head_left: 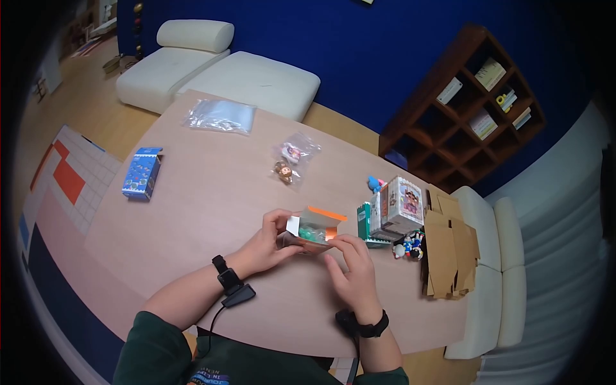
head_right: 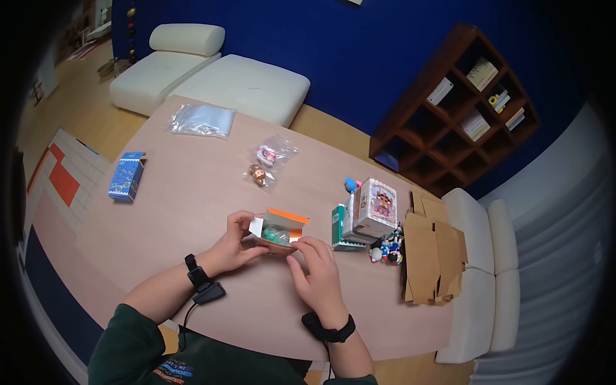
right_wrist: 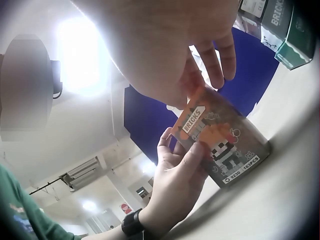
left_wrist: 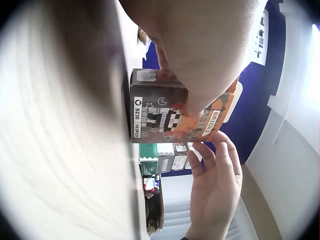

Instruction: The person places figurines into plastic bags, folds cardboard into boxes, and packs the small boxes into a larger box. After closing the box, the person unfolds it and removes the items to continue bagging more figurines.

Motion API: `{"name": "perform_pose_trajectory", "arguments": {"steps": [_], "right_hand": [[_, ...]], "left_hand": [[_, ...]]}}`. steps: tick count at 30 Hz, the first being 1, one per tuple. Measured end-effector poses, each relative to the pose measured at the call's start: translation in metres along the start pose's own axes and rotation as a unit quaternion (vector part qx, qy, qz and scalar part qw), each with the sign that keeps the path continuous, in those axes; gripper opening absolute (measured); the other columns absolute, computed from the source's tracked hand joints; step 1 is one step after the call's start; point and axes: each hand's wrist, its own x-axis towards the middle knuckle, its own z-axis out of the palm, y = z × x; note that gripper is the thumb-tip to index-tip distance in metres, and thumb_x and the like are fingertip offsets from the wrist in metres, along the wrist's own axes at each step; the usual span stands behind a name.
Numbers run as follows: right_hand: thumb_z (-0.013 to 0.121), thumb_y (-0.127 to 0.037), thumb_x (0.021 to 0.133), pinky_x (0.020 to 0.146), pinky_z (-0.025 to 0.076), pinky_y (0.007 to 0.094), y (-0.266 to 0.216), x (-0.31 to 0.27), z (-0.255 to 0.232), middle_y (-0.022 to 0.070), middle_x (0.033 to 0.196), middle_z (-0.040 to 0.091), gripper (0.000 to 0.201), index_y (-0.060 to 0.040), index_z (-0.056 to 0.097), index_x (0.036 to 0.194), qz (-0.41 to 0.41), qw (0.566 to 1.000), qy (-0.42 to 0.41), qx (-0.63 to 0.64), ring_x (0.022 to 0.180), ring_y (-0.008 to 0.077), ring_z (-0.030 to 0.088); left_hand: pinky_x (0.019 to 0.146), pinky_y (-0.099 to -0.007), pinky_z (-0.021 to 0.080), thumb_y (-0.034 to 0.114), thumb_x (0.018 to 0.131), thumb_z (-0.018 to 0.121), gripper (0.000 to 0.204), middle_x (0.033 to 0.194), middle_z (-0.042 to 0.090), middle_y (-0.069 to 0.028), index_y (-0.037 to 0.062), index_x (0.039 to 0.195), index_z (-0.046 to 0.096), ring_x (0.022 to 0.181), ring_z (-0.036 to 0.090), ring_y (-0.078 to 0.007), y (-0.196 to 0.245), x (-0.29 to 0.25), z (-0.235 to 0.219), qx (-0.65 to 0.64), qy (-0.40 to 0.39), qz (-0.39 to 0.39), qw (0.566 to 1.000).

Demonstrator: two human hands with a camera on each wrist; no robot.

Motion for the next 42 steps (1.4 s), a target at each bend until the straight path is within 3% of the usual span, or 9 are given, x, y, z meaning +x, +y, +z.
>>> {"name": "perform_pose_trajectory", "arguments": {"steps": [6,11,14,26,30,33,35,40,42], "right_hand": [[0.071,-0.007,0.086,0.092,0.051,0.0405,-0.001,0.000,0.003,0.0152,0.117,0.062,0.027,-0.0007,0.066,0.112,0.003,1.000,0.000,0.017,0.106,0.0339,0.062],[0.072,-0.007,0.087,0.088,0.053,0.0375,-0.004,-0.002,0.004,0.0151,0.123,0.058,0.035,-0.0014,0.062,0.120,0.034,0.999,-0.021,0.033,0.103,0.0311,0.064],[0.072,-0.006,0.088,0.087,0.056,0.0357,-0.003,-0.004,0.007,0.0149,0.128,0.054,0.040,-0.0023,0.059,0.125,0.048,0.997,-0.039,0.056,0.101,0.0284,0.066],[0.072,-0.006,0.088,0.088,0.058,0.0366,-0.002,-0.010,0.010,0.0144,0.138,0.045,0.051,-0.0065,0.055,0.136,0.064,0.993,-0.066,0.078,0.101,0.0276,0.066],[0.072,-0.007,0.088,0.088,0.058,0.0366,0.000,-0.012,0.010,0.0146,0.140,0.044,0.055,-0.0074,0.054,0.140,0.049,0.993,-0.068,0.082,0.100,0.0279,0.067],[0.072,-0.008,0.089,0.087,0.058,0.0367,-0.002,-0.010,0.009,0.0147,0.142,0.043,0.058,-0.0080,0.052,0.143,0.043,0.992,-0.087,0.075,0.101,0.0284,0.066],[0.072,-0.008,0.088,0.087,0.057,0.0368,-0.003,-0.011,0.010,0.0147,0.142,0.043,0.058,-0.0083,0.052,0.143,0.045,0.992,-0.088,0.076,0.101,0.0287,0.066],[0.073,-0.008,0.087,0.087,0.056,0.0389,-0.002,-0.005,0.007,0.0160,0.139,0.048,0.059,-0.0072,0.053,0.143,0.050,0.993,-0.088,0.065,0.103,0.0306,0.066],[0.073,-0.009,0.087,0.091,0.054,0.0397,0.004,0.004,0.005,0.0179,0.131,0.056,0.058,-0.0052,0.054,0.142,-0.072,0.995,0.023,-0.072,0.107,0.0322,0.064]], "left_hand": [[0.110,-0.0440,0.045,-0.001,0.090,0.073,0.077,0.146,0.043,-0.0213,0.0132,0.143,0.019,0.137,0.050,-0.0323,0.008,0.001,-0.001,0.044,-0.036,-0.046,0.997],[0.113,-0.0493,0.043,-0.005,0.088,0.072,0.081,0.159,0.032,-0.0204,0.0157,0.145,0.018,0.142,0.043,-0.0304,0.007,0.008,0.003,-0.050,0.051,0.044,0.996],[0.114,-0.0486,0.042,-0.005,0.088,0.072,0.088,0.158,0.036,-0.0206,0.0141,0.150,0.013,0.141,0.044,-0.0299,-0.011,0.000,0.001,-0.005,0.023,-0.042,0.999],[0.112,-0.0425,0.043,-0.006,0.089,0.070,0.069,0.149,0.050,-0.0176,0.0107,0.135,0.021,0.136,0.051,-0.0249,0.009,0.006,0.000,-0.129,0.052,-0.119,0.983],[0.105,-0.0372,0.049,-0.007,0.093,0.065,0.066,0.157,0.042,-0.0158,0.0084,0.141,0.022,0.131,0.054,-0.0213,0.012,0.006,0.002,-0.099,0.058,-0.065,0.991],[0.108,-0.0381,0.046,-0.007,0.092,0.065,0.063,0.153,0.045,-0.0157,0.0074,0.145,0.034,0.136,0.050,-0.0258,0.015,0.005,-0.001,-0.040,0.072,-0.083,0.993],[0.111,-0.0382,0.044,-0.006,0.091,0.066,0.055,0.148,0.047,-0.0173,0.0079,0.141,0.049,0.139,0.048,-0.0313,0.022,0.009,-0.005,0.019,0.037,-0.029,0.999],[0.111,-0.0380,0.043,-0.004,0.087,0.071,0.052,0.145,0.047,-0.0170,0.0079,0.135,0.054,0.136,0.049,-0.0296,0.020,0.012,-0.008,0.052,0.042,-0.021,0.998],[0.111,-0.0378,0.043,-0.004,0.087,0.072,0.054,0.145,0.047,-0.0170,0.0080,0.136,0.054,0.135,0.049,-0.0300,0.020,0.012,-0.009,0.057,0.034,-0.013,0.998]]}}
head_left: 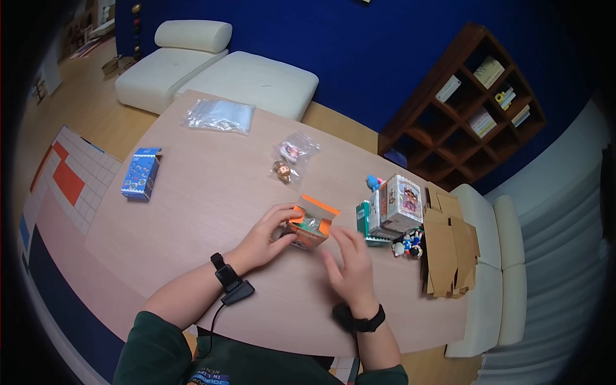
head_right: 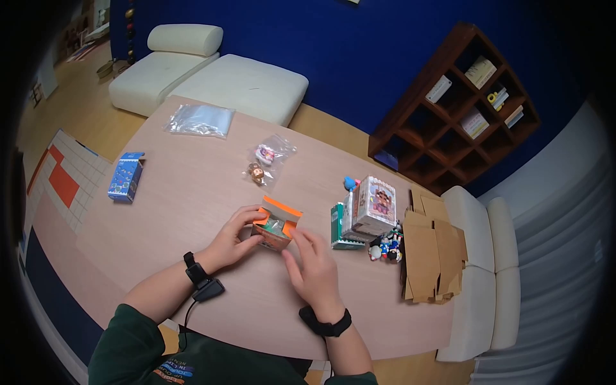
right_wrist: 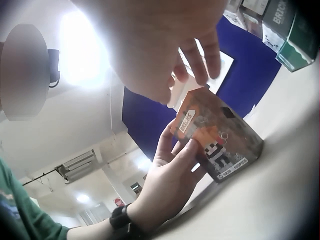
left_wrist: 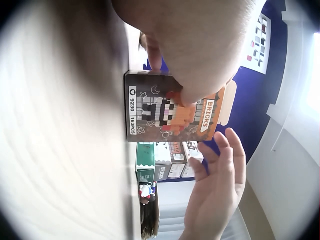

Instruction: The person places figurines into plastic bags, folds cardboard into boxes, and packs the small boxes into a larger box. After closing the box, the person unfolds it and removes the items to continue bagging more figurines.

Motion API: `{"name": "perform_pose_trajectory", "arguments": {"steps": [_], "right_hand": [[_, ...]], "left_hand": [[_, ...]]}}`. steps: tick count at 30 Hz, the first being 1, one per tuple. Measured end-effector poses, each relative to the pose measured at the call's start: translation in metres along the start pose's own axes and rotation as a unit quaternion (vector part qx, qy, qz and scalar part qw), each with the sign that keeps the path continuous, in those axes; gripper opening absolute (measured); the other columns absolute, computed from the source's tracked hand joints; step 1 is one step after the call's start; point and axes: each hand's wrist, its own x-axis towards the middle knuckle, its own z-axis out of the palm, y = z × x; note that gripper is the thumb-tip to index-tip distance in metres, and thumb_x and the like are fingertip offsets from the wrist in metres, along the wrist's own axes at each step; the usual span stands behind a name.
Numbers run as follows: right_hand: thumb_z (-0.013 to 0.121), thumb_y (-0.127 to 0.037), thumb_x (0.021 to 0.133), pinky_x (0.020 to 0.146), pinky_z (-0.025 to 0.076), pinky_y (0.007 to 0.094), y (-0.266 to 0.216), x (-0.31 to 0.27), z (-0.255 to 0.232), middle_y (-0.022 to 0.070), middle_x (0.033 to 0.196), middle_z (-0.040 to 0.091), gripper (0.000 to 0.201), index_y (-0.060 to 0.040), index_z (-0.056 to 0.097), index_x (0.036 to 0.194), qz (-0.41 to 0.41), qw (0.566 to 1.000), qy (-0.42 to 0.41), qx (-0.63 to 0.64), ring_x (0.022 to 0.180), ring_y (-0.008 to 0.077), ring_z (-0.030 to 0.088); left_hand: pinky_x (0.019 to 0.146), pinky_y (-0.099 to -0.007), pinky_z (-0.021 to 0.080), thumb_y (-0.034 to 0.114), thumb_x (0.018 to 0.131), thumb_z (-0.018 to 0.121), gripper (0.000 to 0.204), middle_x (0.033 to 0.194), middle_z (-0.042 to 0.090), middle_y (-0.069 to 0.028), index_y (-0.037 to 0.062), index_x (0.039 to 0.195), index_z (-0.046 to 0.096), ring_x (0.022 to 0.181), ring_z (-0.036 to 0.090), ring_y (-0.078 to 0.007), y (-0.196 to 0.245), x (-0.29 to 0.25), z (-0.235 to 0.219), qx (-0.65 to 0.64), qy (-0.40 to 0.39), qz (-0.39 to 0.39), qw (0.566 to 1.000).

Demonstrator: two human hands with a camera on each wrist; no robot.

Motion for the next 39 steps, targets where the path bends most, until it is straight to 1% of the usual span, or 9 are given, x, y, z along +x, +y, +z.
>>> {"name": "perform_pose_trajectory", "arguments": {"steps": [4,7,9,12,17,24,34,36,39], "right_hand": [[0.073,-0.009,0.088,0.095,0.051,0.0396,0.002,0.029,-0.001,0.0187,0.125,0.062,0.054,-0.0039,0.056,0.139,-0.015,0.996,0.085,-0.028,0.112,0.0331,0.062],[0.071,-0.008,0.090,0.096,0.050,0.0377,0.004,0.039,0.009,0.0183,0.123,0.062,0.050,-0.0030,0.057,0.138,0.020,0.995,0.084,0.050,0.113,0.0330,0.061],[0.069,-0.006,0.092,0.093,0.051,0.0359,0.009,0.038,0.024,0.0168,0.119,0.063,0.043,-0.0024,0.061,0.134,0.087,0.972,0.072,0.208,0.108,0.0307,0.063],[0.068,-0.003,0.092,0.088,0.052,0.0335,0.012,0.031,0.028,0.0153,0.114,0.063,0.034,-0.0021,0.066,0.126,0.064,0.987,0.040,0.144,0.103,0.0258,0.064],[0.066,0.001,0.090,0.082,0.053,0.0310,0.006,0.028,0.032,0.0130,0.112,0.061,0.026,-0.0026,0.071,0.115,0.078,0.978,0.053,0.185,0.098,0.0224,0.063],[0.065,0.004,0.088,0.081,0.053,0.0300,0.017,0.021,0.040,0.0119,0.115,0.058,0.026,-0.0042,0.072,0.112,0.064,0.973,0.055,0.216,0.102,0.0225,0.060],[0.069,-0.001,0.088,0.097,0.050,0.0378,0.020,0.003,0.047,0.0145,0.126,0.054,0.027,-0.0059,0.073,0.114,0.072,0.975,0.038,0.208,0.113,0.0281,0.058],[0.070,-0.002,0.088,0.102,0.048,0.0408,0.021,0.002,0.048,0.0154,0.128,0.053,0.036,-0.0090,0.069,0.123,0.049,0.979,0.026,0.195,0.119,0.0319,0.056],[0.070,-0.003,0.089,0.106,0.047,0.0412,0.018,0.004,0.042,0.0159,0.136,0.051,0.055,-0.0094,0.055,0.141,0.033,0.983,0.019,0.180,0.126,0.0310,0.054]], "left_hand": [[0.111,-0.0378,0.043,-0.004,0.087,0.072,0.053,0.144,0.048,-0.0165,0.0077,0.135,0.054,0.135,0.050,-0.0296,0.002,0.000,0.001,-0.020,-0.002,-0.014,1.000],[0.110,-0.0380,0.044,-0.004,0.088,0.070,0.052,0.143,0.048,-0.0168,0.0079,0.135,0.054,0.134,0.050,-0.0307,0.000,0.000,0.002,-0.030,0.004,-0.014,0.999],[0.109,-0.0380,0.046,-0.003,0.088,0.069,0.051,0.142,0.049,-0.0173,0.0083,0.136,0.055,0.133,0.051,-0.0322,-0.003,-0.001,0.002,-0.036,0.011,-0.012,0.999],[0.109,-0.0388,0.046,-0.003,0.089,0.069,0.055,0.146,0.047,-0.0175,0.0071,0.139,0.048,0.134,0.052,-0.0312,-0.008,-0.002,0.004,-0.030,0.007,0.000,1.000],[0.110,-0.0403,0.045,-0.002,0.091,0.069,0.063,0.156,0.041,-0.0166,0.0072,0.142,0.033,0.133,0.053,-0.0292,-0.022,-0.005,0.010,-0.098,0.017,0.019,0.995],[0.108,-0.0414,0.047,-0.003,0.090,0.069,0.062,0.152,0.044,-0.0184,0.0104,0.142,0.039,0.132,0.053,-0.0329,-0.008,0.000,0.002,-0.034,-0.005,0.036,0.999],[0.110,-0.0417,0.045,-0.002,0.091,0.067,0.041,0.150,0.043,-0.0198,0.0102,0.129,0.057,0.136,0.049,-0.0372,-0.005,0.003,-0.002,-0.008,-0.042,0.022,0.999],[0.111,-0.0420,0.045,-0.002,0.092,0.067,0.039,0.150,0.043,-0.0201,0.0099,0.127,0.057,0.136,0.048,-0.0373,-0.006,0.004,-0.003,-0.010,-0.050,0.021,0.998],[0.114,-0.0438,0.040,-0.003,0.089,0.070,0.063,0.149,0.044,-0.0195,0.0135,0.144,0.045,0.138,0.047,-0.0356,-0.008,0.002,0.001,0.045,-0.053,0.041,0.997]]}}
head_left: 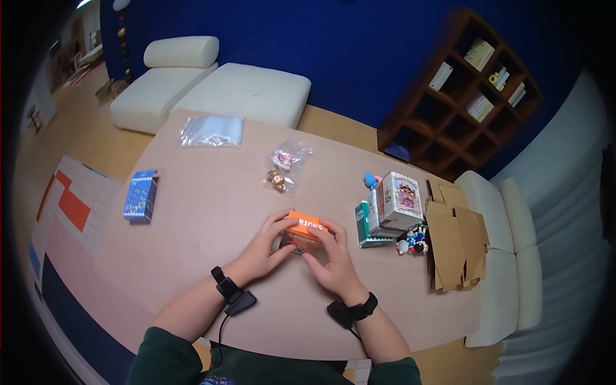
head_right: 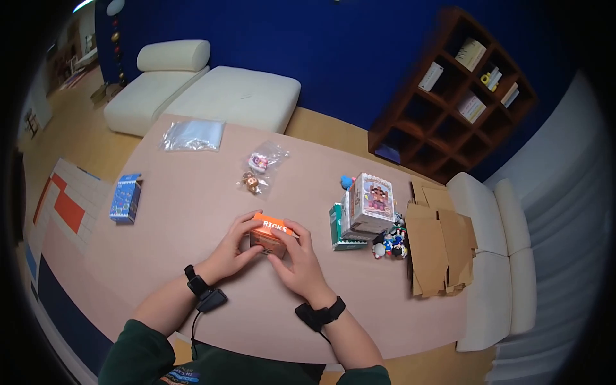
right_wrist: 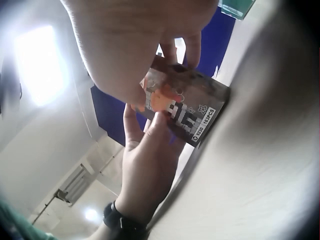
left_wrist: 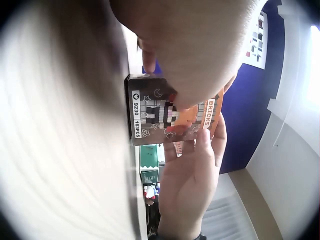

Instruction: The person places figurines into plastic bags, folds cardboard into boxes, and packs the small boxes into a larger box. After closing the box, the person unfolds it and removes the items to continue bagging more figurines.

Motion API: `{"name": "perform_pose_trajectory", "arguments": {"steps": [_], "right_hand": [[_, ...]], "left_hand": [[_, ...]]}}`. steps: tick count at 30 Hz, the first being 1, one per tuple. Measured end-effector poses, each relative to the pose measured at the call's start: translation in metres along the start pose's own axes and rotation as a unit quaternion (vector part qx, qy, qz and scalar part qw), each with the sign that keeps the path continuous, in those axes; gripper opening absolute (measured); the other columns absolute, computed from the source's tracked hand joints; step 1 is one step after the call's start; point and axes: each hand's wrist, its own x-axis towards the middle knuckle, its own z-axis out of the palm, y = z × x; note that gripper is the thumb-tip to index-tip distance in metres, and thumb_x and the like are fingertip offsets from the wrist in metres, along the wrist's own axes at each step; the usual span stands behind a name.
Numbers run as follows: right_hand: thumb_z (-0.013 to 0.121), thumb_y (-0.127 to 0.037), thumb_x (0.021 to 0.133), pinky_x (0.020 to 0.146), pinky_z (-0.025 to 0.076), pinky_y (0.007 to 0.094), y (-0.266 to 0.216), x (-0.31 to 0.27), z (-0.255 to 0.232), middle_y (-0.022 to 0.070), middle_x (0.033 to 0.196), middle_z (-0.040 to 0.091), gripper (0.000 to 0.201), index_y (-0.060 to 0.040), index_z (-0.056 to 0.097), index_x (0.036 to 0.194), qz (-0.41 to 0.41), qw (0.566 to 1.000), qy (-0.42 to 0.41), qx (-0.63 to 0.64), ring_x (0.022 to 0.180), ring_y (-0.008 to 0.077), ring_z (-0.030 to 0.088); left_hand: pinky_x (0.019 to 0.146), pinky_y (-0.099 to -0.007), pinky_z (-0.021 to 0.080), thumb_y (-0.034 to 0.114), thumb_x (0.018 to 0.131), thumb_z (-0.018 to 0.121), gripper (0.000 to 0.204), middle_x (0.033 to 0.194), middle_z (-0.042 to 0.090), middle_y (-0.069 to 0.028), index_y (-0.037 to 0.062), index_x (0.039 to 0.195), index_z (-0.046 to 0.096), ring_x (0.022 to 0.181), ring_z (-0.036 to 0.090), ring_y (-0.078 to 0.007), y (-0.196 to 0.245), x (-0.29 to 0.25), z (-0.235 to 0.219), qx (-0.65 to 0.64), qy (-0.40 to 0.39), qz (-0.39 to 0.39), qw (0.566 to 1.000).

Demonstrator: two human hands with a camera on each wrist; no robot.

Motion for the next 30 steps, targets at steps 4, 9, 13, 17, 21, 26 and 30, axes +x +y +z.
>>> {"name": "perform_pose_trajectory", "arguments": {"steps": [4,9,13,17,21,26,30], "right_hand": [[0.069,-0.003,0.091,0.108,0.046,0.0398,0.028,-0.016,0.012,0.0162,0.144,0.047,0.068,-0.0055,0.038,0.151,0.181,0.933,0.037,0.310,0.132,0.0280,0.051],[0.059,-0.004,0.099,0.104,0.049,0.0354,0.048,-0.016,0.003,0.0139,0.138,0.056,0.055,0.0015,0.036,0.149,0.322,0.843,-0.020,0.430,0.124,0.0195,0.058],[0.052,-0.015,0.106,0.096,0.052,0.0328,0.060,-0.024,0.003,0.0142,0.128,0.062,0.044,-0.0010,0.041,0.146,0.295,0.821,-0.005,0.488,0.112,0.0199,0.063],[0.052,-0.017,0.106,0.092,0.051,0.0286,0.062,-0.027,-0.005,0.0112,0.120,0.064,0.039,-0.0014,0.045,0.142,0.288,0.816,-0.006,0.501,0.107,0.0162,0.064],[0.053,-0.019,0.105,0.091,0.051,0.0319,0.065,-0.025,-0.014,0.0099,0.115,0.064,0.037,-0.0030,0.049,0.138,0.304,0.731,0.039,0.609,0.101,0.0177,0.064],[0.052,-0.027,0.105,0.090,0.051,0.0350,0.075,-0.031,-0.012,0.0098,0.107,0.065,0.036,-0.0038,0.053,0.133,0.299,0.689,0.079,0.655,0.096,0.0213,0.064],[0.054,-0.050,0.101,0.085,0.052,0.0384,0.082,-0.040,-0.012,0.0161,0.101,0.068,0.056,-0.0014,0.054,0.130,0.180,0.570,-0.126,0.792,0.091,0.0285,0.067]], "left_hand": [[0.114,-0.0431,0.041,0.002,0.086,0.075,0.094,0.146,0.045,-0.0204,0.0083,0.161,0.018,0.139,0.046,-0.0363,-0.001,0.001,0.006,-0.020,0.001,-0.106,0.994],[0.093,-0.0324,0.052,0.005,0.085,0.078,0.101,0.122,0.059,-0.0138,0.0071,0.161,0.011,0.114,0.061,-0.0214,0.006,0.004,0.004,-0.098,0.008,-0.222,0.970],[0.076,-0.0252,0.051,0.006,0.090,0.073,0.070,0.113,0.061,-0.0080,0.0063,0.146,0.031,0.098,0.062,-0.0127,-0.003,0.002,0.006,-0.247,0.112,-0.251,0.929],[0.068,-0.0252,0.051,0.010,0.099,0.062,0.031,0.108,0.062,-0.0056,0.0098,0.123,0.041,0.084,0.061,-0.0088,-0.018,0.003,0.000,-0.260,0.187,-0.270,0.908],[0.065,-0.0243,0.050,0.013,0.102,0.060,0.023,0.103,0.063,-0.0039,0.0118,0.116,0.042,0.082,0.061,-0.0080,-0.013,0.007,-0.001,-0.312,0.206,-0.293,0.880],[0.064,-0.0219,0.051,0.020,0.101,0.066,0.024,0.099,0.063,-0.0017,0.0134,0.112,0.045,0.082,0.062,-0.0075,-0.021,0.011,0.002,-0.278,0.169,-0.315,0.892],[0.065,-0.0214,0.052,0.024,0.099,0.069,0.028,0.102,0.063,-0.0038,0.0110,0.111,0.048,0.083,0.063,-0.0094,-0.013,0.032,0.018,-0.236,0.136,-0.359,0.893]]}}
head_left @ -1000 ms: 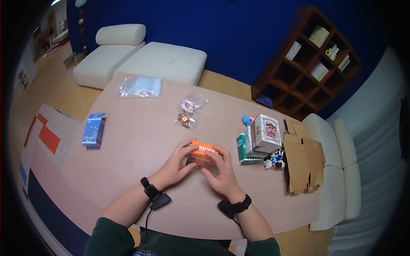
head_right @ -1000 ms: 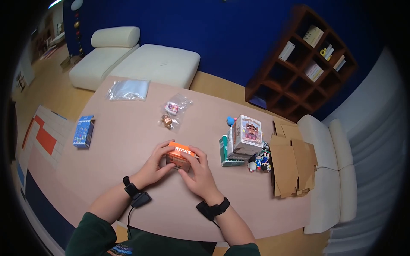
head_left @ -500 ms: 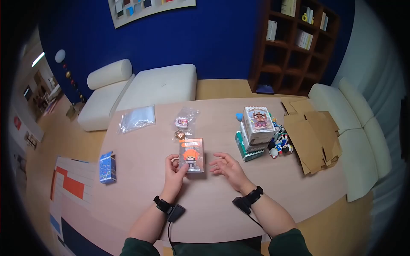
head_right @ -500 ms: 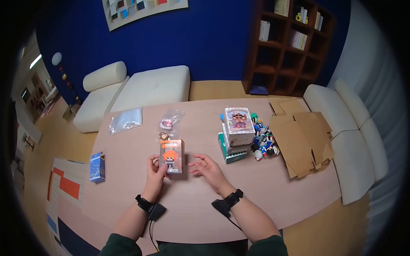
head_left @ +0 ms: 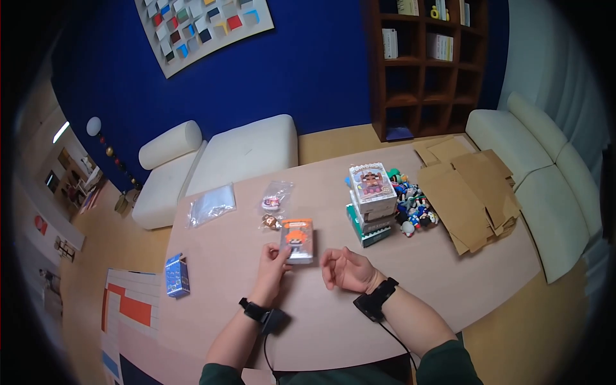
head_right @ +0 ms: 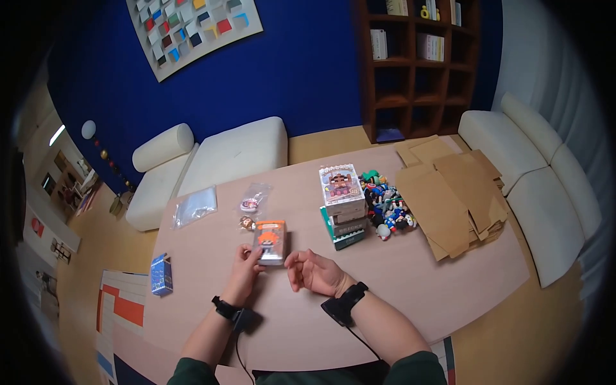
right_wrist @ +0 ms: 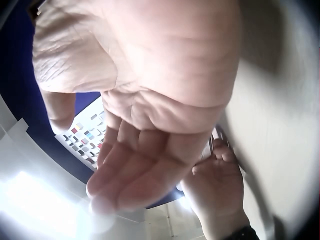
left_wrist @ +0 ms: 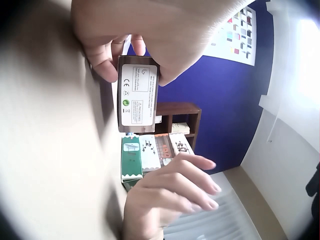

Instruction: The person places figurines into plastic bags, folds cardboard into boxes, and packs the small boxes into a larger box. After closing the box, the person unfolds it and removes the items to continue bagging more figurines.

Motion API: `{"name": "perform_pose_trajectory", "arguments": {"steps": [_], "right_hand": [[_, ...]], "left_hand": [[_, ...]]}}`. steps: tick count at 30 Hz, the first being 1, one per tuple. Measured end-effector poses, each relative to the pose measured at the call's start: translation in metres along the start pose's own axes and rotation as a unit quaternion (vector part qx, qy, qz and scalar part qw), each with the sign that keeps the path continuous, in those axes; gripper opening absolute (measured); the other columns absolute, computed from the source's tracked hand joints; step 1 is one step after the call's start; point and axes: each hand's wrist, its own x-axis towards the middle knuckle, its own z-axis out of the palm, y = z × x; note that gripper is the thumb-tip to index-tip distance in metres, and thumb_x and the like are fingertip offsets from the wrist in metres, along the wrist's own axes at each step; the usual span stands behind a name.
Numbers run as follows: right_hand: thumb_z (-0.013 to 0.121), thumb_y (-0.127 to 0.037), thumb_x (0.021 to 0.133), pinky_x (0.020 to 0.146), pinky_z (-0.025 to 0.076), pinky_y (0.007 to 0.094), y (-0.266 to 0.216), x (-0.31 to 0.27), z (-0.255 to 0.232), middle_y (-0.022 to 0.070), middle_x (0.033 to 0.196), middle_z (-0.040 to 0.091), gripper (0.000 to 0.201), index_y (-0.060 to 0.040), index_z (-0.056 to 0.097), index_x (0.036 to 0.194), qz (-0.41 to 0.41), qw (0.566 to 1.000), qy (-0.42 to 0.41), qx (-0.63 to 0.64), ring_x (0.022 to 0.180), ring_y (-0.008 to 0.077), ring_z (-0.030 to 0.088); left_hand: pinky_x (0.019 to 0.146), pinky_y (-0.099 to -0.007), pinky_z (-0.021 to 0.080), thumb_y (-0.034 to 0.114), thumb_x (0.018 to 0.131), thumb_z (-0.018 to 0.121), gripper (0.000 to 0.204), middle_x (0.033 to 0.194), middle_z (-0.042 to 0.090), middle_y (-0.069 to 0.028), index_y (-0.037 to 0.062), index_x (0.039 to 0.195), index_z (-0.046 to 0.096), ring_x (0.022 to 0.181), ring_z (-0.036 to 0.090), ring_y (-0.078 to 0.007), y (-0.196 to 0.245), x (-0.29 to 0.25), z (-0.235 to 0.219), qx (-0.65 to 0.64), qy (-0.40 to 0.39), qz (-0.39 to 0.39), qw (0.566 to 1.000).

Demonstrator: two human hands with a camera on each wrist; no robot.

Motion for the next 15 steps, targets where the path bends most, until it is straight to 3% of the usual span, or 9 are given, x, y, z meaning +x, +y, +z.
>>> {"name": "perform_pose_trajectory", "arguments": {"steps": [2,7,9,13,15], "right_hand": [[0.054,-0.064,0.096,0.083,0.054,0.0412,0.001,-0.002,-0.001,0.0177,0.103,0.069,0.072,-0.0008,0.054,0.132,0.073,0.995,-0.069,0.016,0.092,0.0306,0.068],[0.054,-0.061,0.098,0.091,0.052,0.0424,0.000,-0.002,0.001,0.0183,0.107,0.069,0.073,-0.0008,0.049,0.139,0.069,0.995,-0.074,-0.004,0.097,0.0315,0.069],[0.055,-0.058,0.098,0.096,0.049,0.0424,-0.001,-0.004,0.008,0.0174,0.106,0.069,0.071,-0.0004,0.048,0.140,0.047,0.997,-0.047,-0.036,0.102,0.0308,0.067],[0.057,-0.053,0.099,0.099,0.046,0.0418,-0.002,-0.003,0.016,0.0162,0.105,0.068,0.068,-0.0003,0.047,0.140,0.030,0.997,-0.008,-0.067,0.105,0.0292,0.065],[0.058,-0.051,0.099,0.099,0.045,0.0411,-0.001,-0.001,0.019,0.0151,0.104,0.067,0.066,-0.0003,0.047,0.139,0.018,0.995,0.028,-0.093,0.106,0.0277,0.064]], "left_hand": [[0.067,-0.0234,0.053,0.027,0.098,0.070,0.032,0.105,0.062,-0.0056,0.0099,0.114,0.048,0.086,0.064,-0.0117,-0.001,0.013,0.016,0.035,-0.005,-0.005,0.999],[0.078,-0.0304,0.056,0.032,0.096,0.072,0.045,0.114,0.061,-0.0109,0.0055,0.126,0.053,0.096,0.065,-0.0190,0.009,0.027,0.040,0.206,-0.066,-0.006,0.976],[0.086,-0.0334,0.055,0.033,0.095,0.072,0.046,0.120,0.060,-0.0139,0.0045,0.130,0.059,0.102,0.064,-0.0213,-0.007,0.040,0.034,0.371,-0.077,0.150,0.913],[0.092,-0.0325,0.053,0.031,0.094,0.074,0.045,0.126,0.058,-0.0164,0.0037,0.128,0.064,0.106,0.063,-0.0223,0.003,0.025,0.019,0.290,-0.074,0.112,0.948],[0.094,-0.0326,0.052,0.028,0.093,0.075,0.047,0.129,0.057,-0.0153,0.0049,0.131,0.061,0.110,0.062,-0.0202,0.006,0.017,-0.006,0.284,-0.043,0.148,0.946]]}}
